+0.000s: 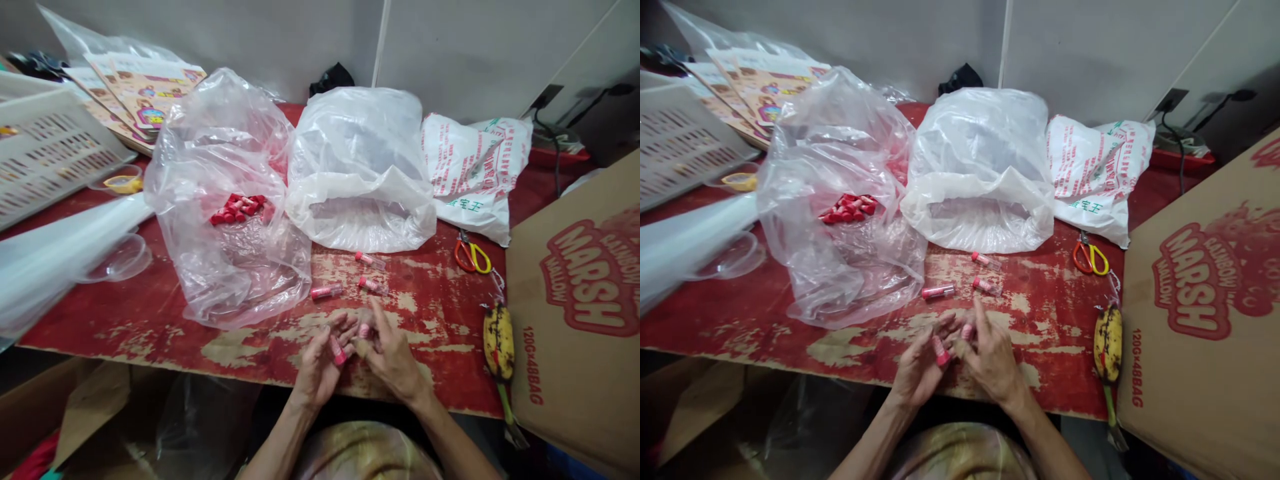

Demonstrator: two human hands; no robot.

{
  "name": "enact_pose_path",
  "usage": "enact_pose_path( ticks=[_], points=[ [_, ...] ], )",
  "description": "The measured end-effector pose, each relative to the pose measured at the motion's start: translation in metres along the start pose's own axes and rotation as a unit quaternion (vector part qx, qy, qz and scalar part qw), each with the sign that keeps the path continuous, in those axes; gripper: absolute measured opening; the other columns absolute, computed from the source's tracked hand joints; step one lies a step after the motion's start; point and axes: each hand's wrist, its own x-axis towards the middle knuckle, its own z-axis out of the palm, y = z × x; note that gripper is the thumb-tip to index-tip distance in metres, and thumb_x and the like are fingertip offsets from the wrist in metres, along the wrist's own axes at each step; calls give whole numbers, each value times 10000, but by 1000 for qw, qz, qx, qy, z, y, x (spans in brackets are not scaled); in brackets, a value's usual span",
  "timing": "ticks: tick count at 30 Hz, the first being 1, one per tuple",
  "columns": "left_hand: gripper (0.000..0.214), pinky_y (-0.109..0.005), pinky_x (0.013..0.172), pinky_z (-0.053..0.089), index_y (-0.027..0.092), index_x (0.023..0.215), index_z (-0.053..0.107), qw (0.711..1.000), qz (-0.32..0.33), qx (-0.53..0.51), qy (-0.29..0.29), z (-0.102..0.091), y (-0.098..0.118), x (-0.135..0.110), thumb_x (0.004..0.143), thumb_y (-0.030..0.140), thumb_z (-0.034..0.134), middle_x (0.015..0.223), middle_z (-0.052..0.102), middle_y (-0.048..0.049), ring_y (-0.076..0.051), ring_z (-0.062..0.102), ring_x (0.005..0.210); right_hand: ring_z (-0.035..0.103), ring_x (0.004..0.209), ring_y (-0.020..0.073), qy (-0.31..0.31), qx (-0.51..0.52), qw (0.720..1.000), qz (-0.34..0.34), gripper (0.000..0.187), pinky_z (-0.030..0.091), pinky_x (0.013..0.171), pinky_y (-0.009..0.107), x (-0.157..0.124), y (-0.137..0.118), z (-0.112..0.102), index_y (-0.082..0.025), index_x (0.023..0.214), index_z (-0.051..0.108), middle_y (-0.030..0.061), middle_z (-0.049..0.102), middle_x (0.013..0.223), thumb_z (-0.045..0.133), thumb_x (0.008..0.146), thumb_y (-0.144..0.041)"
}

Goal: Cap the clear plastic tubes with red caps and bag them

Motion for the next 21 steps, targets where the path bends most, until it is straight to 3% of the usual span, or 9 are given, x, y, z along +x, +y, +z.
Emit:
enact_pose_path(
  ticks=[3, 6, 9, 12, 14, 16, 18, 20, 21],
  points=[
    [321, -330, 735, 530, 141, 1042, 639, 999, -44, -14, -6, -1, 1, -1, 756, 283, 672, 962, 691, -103, -208, 662, 848, 629, 773, 203, 31, -40, 996, -70, 581, 512, 699, 317, 8, 4, 4, -148, 1442, 269, 85, 668, 916, 440, 912, -311],
    [384, -307, 679, 535, 170, 1062, 618, 1000, -23, 12, 3, -5, 0, -1, 698, 213, 731, 866, 687, -40, -176, 668, 735, 584, 961, 242, 104, -114, 988, -5, 460, 484, 816, 371, 26, 29, 6, -163, 1352, 427, 137, 612, 1109, 423, 918, -316],
    [411, -273, 660, 525, 150, 1029, 631, 1000, -10, 25, -7, -10, -1, 0, 649, 207, 775, 747, 666, -13, -144, 653, 651, 505, 1075, 307, 88, -184, 978, 50, 379, 417, 889, 459, 44, 54, 5, -162, 1233, 549, 160, 569, 1200, 476, 883, -286],
    [375, -268, 678, 523, 134, 962, 651, 1000, -12, 16, -17, -13, -2, 2, 618, 190, 790, 740, 672, -27, -139, 651, 664, 496, 1081, 293, 47, -103, 992, 58, 280, 384, 905, 454, 49, 62, 4, -196, 1109, 613, 126, 600, 1174, 492, 861, -247],
    [349, -289, 691, 531, 142, 919, 656, 1000, -14, 12, -21, -13, -2, 2, 599, 168, 794, 769, 679, -31, -152, 657, 692, 552, 954, 240, 25, 56, 993, 98, 257, 426, 824, 386, 43, 57, 2, -218, 1084, 609, 92, 637, 1058, 498, 865, -294],
    [331, -305, 682, 537, 147, 893, 657, 1000, -15, 12, -23, -13, -1, 2, 593, 162, 794, 795, 682, -37, -170, 663, 711, 567, 737, 177, -12, 268, 949, 166, 284, 443, 660, 305, 33, 50, -2, -229, 1085, 590, 47, 635, 893, 516, 860, -386],
    [324, -304, 665, 538, 145, 890, 659, 1000, -13, 14, -22, -12, -1, 1, 596, 169, 794, 795, 683, -43, -174, 664, 704, 488, 543, 117, -40, 454, 860, 230, 316, 388, 525, 247, 24, 43, -6, -229, 1049, 580, -8, 582, 722, 553, 830, -455],
    [327, -299, 656, 538, 143, 904, 662, 1000, -12, 15, -19, -11, -1, 2, 605, 175, 790, 779, 680, -42, -171, 663, 687, 379, 440, 75, -41, 560, 783, 268, 307, 333, 468, 213, 19, 38, -9, -224, 975, 568, -57, 506, 595, 603, 790, -466],
    [328, -297, 652, 537, 141, 911, 664, 1000, -12, 16, -20, -11, -1, 2, 609, 176, 787, 773, 680, -41, -169, 662, 680, 331, 414, 61, -38, 587, 759, 280, 292, 316, 453, 201, 18, 37, -10, -225, 940, 555, -77, 471, 554, 623, 773, -456]
  ],
)
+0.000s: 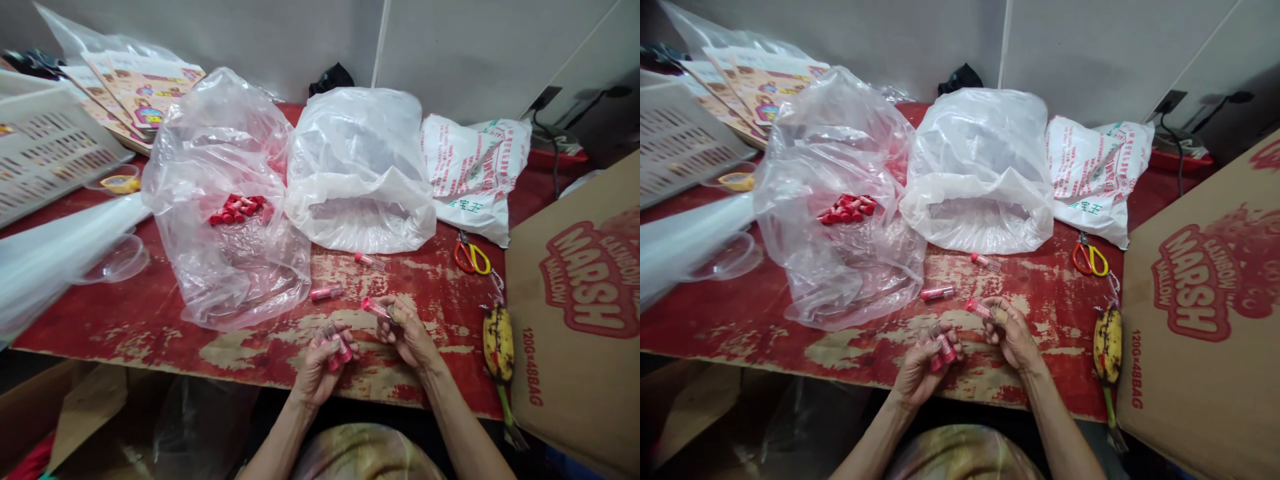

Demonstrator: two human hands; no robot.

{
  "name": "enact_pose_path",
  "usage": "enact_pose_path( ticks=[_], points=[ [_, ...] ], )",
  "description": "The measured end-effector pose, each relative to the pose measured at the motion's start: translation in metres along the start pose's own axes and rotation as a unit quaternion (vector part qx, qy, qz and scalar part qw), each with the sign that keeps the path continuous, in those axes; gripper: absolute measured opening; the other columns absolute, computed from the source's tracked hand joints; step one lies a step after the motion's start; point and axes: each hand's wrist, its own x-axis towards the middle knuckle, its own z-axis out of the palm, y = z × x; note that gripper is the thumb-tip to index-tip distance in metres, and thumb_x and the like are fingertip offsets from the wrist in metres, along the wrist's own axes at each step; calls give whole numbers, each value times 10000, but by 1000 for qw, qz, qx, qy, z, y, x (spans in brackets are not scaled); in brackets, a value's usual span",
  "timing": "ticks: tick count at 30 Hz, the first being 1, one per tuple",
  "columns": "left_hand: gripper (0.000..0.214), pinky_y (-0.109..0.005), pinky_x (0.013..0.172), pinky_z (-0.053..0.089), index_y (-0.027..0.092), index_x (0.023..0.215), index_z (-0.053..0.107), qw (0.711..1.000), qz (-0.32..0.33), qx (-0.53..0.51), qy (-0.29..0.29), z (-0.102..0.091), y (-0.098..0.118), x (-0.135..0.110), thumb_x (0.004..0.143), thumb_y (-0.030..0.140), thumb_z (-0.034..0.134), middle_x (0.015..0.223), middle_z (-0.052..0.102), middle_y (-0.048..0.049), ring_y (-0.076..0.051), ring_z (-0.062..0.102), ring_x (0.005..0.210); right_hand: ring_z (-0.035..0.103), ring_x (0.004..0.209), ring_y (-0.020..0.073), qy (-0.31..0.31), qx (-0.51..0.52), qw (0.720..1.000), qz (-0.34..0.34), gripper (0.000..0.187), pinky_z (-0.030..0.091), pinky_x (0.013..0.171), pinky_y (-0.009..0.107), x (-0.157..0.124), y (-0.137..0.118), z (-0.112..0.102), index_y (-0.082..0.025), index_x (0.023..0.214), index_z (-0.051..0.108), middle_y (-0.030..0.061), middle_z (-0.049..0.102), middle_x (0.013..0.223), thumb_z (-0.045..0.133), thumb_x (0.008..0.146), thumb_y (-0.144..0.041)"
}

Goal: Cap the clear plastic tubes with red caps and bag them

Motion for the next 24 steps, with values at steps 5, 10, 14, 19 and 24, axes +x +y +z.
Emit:
enact_pose_path(
  ticks=[5, 10, 14, 19, 24],
  points=[
    [322, -301, 654, 532, 141, 923, 662, 1000, -2, -2, -7, -1, -1, 1, 624, 182, 775, 780, 682, -43, -172, 663, 685, 266, 383, 55, 79, -58, 994, -52, 264, 289, 425, 189, -3, 2, -2, -228, 839, 520, -109, 373, 497, 624, 753, -455],
    [311, -298, 665, 519, 140, 937, 647, 1000, 4, 0, -9, -2, -2, 0, 648, 188, 753, 765, 685, -40, -165, 662, 664, 513, 547, 128, 185, -501, 794, -289, 238, 357, 543, 243, -17, -1, -4, -189, 877, 615, -2, 605, 652, 586, 819, -418],
    [344, -275, 638, 501, 141, 951, 628, 1000, 6, 20, -10, -3, -3, -1, 641, 216, 756, 736, 692, -41, -178, 672, 638, 535, 508, 130, 164, -698, 579, -388, 244, 324, 564, 256, -16, 1, -2, -172, 774, 615, 15, 620, 584, 469, 903, -318],
    [347, -276, 640, 495, 140, 946, 615, 1000, 9, 25, -8, -2, -3, -2, 639, 225, 754, 728, 696, -42, -183, 674, 631, 528, 451, 122, 166, -741, 519, -392, 298, 296, 529, 248, -3, 7, -5, -180, 706, 577, 0, 589, 508, 409, 923, -297],
    [353, -275, 641, 493, 137, 949, 614, 1000, 12, 23, -9, 0, -3, -2, 634, 219, 752, 727, 690, -32, -177, 671, 629, 517, 432, 120, 175, -743, 515, -391, 298, 287, 519, 248, -1, 11, -4, -187, 676, 561, -10, 571, 482, 416, 916, -286]
  ],
)
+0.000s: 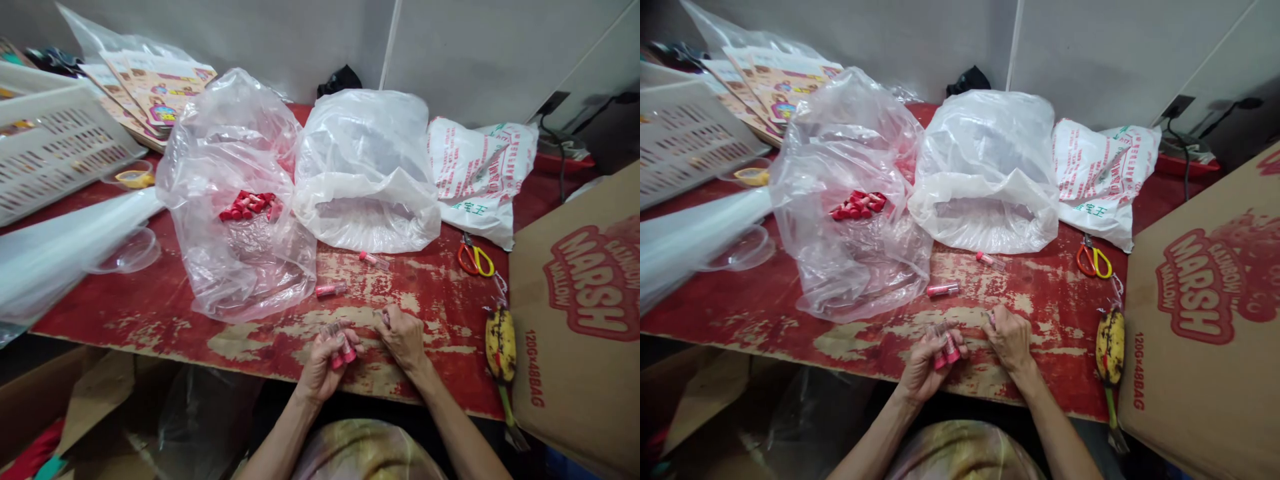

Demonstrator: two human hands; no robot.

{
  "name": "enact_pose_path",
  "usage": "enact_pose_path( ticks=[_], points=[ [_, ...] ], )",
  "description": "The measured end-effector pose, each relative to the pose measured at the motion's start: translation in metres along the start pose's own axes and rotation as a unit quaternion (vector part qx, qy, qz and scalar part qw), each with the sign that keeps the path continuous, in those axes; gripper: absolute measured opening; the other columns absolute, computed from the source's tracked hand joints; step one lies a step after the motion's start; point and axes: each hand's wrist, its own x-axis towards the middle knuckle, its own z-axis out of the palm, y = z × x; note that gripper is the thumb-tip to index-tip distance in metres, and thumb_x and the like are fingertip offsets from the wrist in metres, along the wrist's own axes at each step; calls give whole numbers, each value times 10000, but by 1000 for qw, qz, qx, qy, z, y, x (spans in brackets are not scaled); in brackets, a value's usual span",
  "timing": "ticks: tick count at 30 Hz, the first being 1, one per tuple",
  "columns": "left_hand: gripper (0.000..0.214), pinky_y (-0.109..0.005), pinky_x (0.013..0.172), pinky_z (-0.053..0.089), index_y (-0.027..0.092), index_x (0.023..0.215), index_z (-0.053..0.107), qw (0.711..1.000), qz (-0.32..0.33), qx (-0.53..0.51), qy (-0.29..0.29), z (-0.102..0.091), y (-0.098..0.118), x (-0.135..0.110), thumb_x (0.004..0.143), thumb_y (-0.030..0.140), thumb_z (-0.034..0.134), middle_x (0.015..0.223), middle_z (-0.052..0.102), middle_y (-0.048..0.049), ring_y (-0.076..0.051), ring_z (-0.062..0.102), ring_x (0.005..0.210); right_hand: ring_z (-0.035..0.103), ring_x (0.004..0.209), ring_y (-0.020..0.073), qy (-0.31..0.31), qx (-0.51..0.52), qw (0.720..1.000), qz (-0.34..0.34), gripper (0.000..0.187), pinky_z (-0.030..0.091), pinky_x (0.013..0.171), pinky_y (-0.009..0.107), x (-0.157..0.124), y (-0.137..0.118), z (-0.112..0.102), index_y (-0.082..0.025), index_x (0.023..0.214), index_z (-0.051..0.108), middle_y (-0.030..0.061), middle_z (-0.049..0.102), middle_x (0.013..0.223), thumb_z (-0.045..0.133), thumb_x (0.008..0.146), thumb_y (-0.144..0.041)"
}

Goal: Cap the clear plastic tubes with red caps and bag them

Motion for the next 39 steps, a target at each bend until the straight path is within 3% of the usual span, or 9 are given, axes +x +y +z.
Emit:
enact_pose_path(
  ticks=[7, 16, 19, 24, 26, 29, 35, 37, 39],
  points=[
    [345, -286, 640, 499, 127, 979, 603, 1000, -4, 5, -21, -2, 0, -1, 665, 219, 712, 726, 704, -60, -190, 676, 610, 520, 444, 124, -35, 23, 999, 26, 246, 304, 518, 241, -1, -3, 3, -189, 704, 581, -7, 578, 498, 439, 883, -282],
    [293, -272, 641, 501, 120, 945, 633, 1000, 4, -14, -21, -1, 0, -1, 671, 178, 717, 755, 701, -65, -175, 672, 636, 505, 503, 134, -87, 177, 959, 203, 241, 334, 506, 240, 9, 17, 2, -191, 739, 586, 8, 583, 591, 531, 800, -418],
    [293, -288, 633, 510, 122, 940, 644, 1000, 2, -19, -12, -1, 0, -1, 666, 184, 728, 778, 691, -62, -171, 661, 645, 430, 438, 97, -65, 385, 851, 350, 272, 328, 452, 213, 12, 16, -6, -209, 738, 533, -51, 511, 531, 591, 775, -473],
    [300, -267, 621, 501, 126, 937, 653, 1000, -1, -10, -4, -2, 0, -1, 658, 195, 739, 773, 667, -44, -163, 657, 638, 114, 304, 37, -72, 688, 517, 505, 398, 213, 314, 169, 13, 15, -19, -230, 664, 417, -155, 232, 387, 624, 745, -560],
    [308, -268, 627, 500, 131, 946, 650, 1000, -2, -5, -4, -3, 1, 0, 659, 202, 739, 759, 663, -41, -163, 656, 631, 88, 307, 29, -95, 737, 448, 496, 406, 214, 308, 160, 13, 16, -21, -223, 645, 417, -156, 230, 384, 642, 743, -547],
    [316, -279, 638, 503, 135, 965, 644, 1000, -1, 2, -6, -3, 1, 1, 668, 202, 730, 753, 661, -38, -162, 653, 620, 57, 316, 23, -107, 772, 399, 483, 459, 204, 308, 151, 13, 17, -21, -218, 576, 357, -151, 210, 378, 645, 754, -528],
    [309, -284, 629, 500, 141, 990, 628, 1000, 3, 15, -11, -1, 1, 1, 697, 207, 704, 732, 662, -34, -172, 658, 608, 36, 324, 24, -105, 777, 388, 485, 493, 196, 308, 156, 11, 18, -19, -223, 536, 301, -147, 205, 369, 627, 765, -513],
    [307, -285, 634, 502, 138, 996, 620, 1000, 5, 16, -13, -1, 0, 0, 706, 206, 695, 733, 668, -40, -174, 661, 613, 64, 313, 32, -86, 742, 444, 494, 442, 197, 305, 167, 8, 16, -21, -227, 569, 364, -149, 216, 370, 622, 754, -535],
    [314, -288, 642, 508, 134, 996, 618, 1000, 3, 8, -13, -1, 0, 0, 702, 211, 701, 745, 680, -51, -178, 665, 630, 162, 305, 47, -35, 663, 562, 493, 378, 223, 320, 183, 3, 14, -25, -228, 635, 440, -135, 286, 387, 621, 748, -540]
  ],
)
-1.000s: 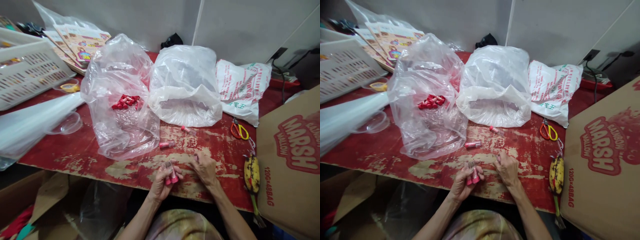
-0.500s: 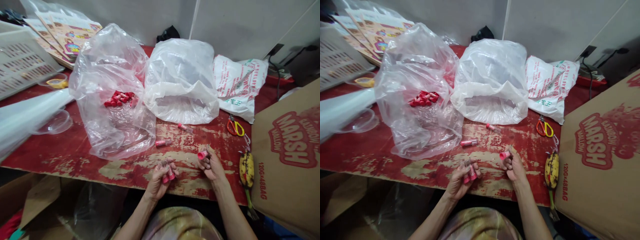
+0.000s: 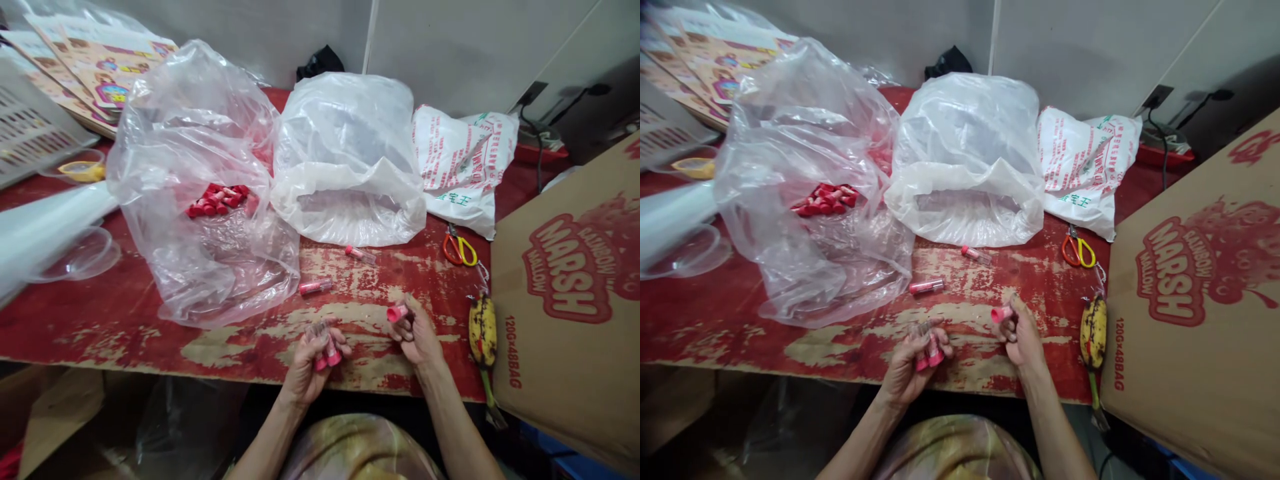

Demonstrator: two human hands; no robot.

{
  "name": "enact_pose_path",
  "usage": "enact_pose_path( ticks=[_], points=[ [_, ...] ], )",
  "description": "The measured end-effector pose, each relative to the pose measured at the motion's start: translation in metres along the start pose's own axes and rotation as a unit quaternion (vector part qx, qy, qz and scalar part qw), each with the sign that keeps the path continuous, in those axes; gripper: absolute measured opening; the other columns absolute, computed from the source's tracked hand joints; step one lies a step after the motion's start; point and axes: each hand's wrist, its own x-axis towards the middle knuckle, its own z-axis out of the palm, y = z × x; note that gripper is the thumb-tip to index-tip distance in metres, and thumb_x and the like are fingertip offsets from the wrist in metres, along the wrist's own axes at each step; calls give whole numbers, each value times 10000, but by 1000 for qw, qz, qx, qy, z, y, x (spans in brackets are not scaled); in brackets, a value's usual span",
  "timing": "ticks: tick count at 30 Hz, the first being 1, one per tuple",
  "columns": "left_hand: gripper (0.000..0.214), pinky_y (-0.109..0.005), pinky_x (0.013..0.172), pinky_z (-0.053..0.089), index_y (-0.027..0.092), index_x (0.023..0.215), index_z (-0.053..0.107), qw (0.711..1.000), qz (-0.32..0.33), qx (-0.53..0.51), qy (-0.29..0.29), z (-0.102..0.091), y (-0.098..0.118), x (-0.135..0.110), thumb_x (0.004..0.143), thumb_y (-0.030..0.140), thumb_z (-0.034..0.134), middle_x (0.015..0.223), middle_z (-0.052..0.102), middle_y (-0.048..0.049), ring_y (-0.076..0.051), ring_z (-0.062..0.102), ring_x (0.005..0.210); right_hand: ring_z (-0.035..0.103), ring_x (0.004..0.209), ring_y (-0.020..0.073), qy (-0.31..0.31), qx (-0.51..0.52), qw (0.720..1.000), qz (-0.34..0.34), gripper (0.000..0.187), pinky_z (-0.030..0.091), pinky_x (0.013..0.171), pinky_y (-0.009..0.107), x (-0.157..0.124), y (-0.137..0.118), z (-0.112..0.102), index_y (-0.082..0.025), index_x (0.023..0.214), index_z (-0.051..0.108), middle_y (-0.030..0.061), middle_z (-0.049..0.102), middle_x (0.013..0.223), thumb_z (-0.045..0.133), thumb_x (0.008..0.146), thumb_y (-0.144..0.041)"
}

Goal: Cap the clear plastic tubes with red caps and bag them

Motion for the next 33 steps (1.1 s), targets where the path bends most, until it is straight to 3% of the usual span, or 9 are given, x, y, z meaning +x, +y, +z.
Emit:
enact_pose_path(
  ticks=[2, 5, 10, 15, 19, 23, 27, 30, 33],
  points=[
    [318, -294, 636, 515, 134, 989, 623, 1000, -5, -9, -1, 1, 0, 0, 695, 216, 711, 759, 692, -62, -187, 669, 652, 346, 357, 76, 79, -168, 974, -131, 310, 308, 386, 206, -5, 1, -4, -223, 713, 513, -94, 430, 448, 625, 754, -509],
    [309, -295, 609, 523, 137, 976, 635, 1000, -8, -12, 0, 3, 0, 0, 687, 208, 721, 761, 700, -64, -191, 668, 662, 525, 488, 132, 110, -459, 834, -285, 245, 372, 515, 244, -5, 6, -12, -202, 764, 584, -21, 576, 546, 613, 765, -445],
    [272, -282, 623, 524, 133, 933, 655, 1000, -10, -19, 11, 4, 0, 0, 681, 207, 726, 767, 712, -67, -183, 671, 672, 567, 481, 150, 68, -656, 667, -346, 235, 330, 523, 244, 5, 16, -24, -188, 793, 607, 17, 620, 562, 478, 847, -377],
    [200, -389, 829, 518, 128, 849, 670, 999, -7, -35, 21, 4, -3, -2, 669, 204, 716, 849, 734, -107, -258, 682, 889, 571, 462, 173, 69, -671, 676, -298, 255, 318, 499, 251, 3, 14, -24, -196, 797, 594, 7, 610, 532, 465, 834, -414],
    [148, -441, 1012, 415, 120, 784, 671, 997, -20, -72, 4, 8, -5, -3, 668, 210, 692, 1049, 702, -146, -300, 585, 1131, 587, 505, 168, -43, -589, 781, -203, 189, 371, 510, 247, -16, 6, -4, -219, 829, 582, -8, 626, 576, 489, 822, -383],
    [225, -450, 918, 476, 135, 912, 671, 994, -48, -93, -11, 11, -5, -7, 703, 218, 675, 1055, 695, -135, -306, 619, 1067, 623, 627, 183, -177, -489, 839, -158, 307, 448, 587, 273, -40, 8, 21, -226, 1104, 569, 20, 680, 747, 515, 830, -352],
    [287, -371, 736, 530, 169, 1016, 643, 992, -69, -102, -2, 6, -1, -12, 733, 208, 666, 1002, 703, -114, -273, 665, 932, 602, 604, 175, -151, -406, 889, -150, 516, 465, 573, 274, -42, 14, 14, -193, 1352, 386, -1, 643, 694, 465, 881, -388],
    [340, -337, 654, 519, 180, 1033, 638, 992, -68, -109, -8, 0, 1, -14, 701, 221, 700, 981, 702, -100, -260, 676, 840, 623, 741, 188, -82, -461, 861, -201, 398, 480, 629, 284, -30, 19, -7, -206, 1285, 476, 43, 664, 849, 396, 920, -344],
    [354, -326, 643, 507, 188, 991, 658, 990, -62, -129, -13, -7, 1, -13, 655, 251, 748, 939, 703, -79, -244, 677, 783, 589, 952, 230, -43, -605, 736, -301, 341, 464, 772, 329, -21, 25, -22, -209, 1196, 578, 93, 635, 1057, 395, 920, -287]
  ],
)
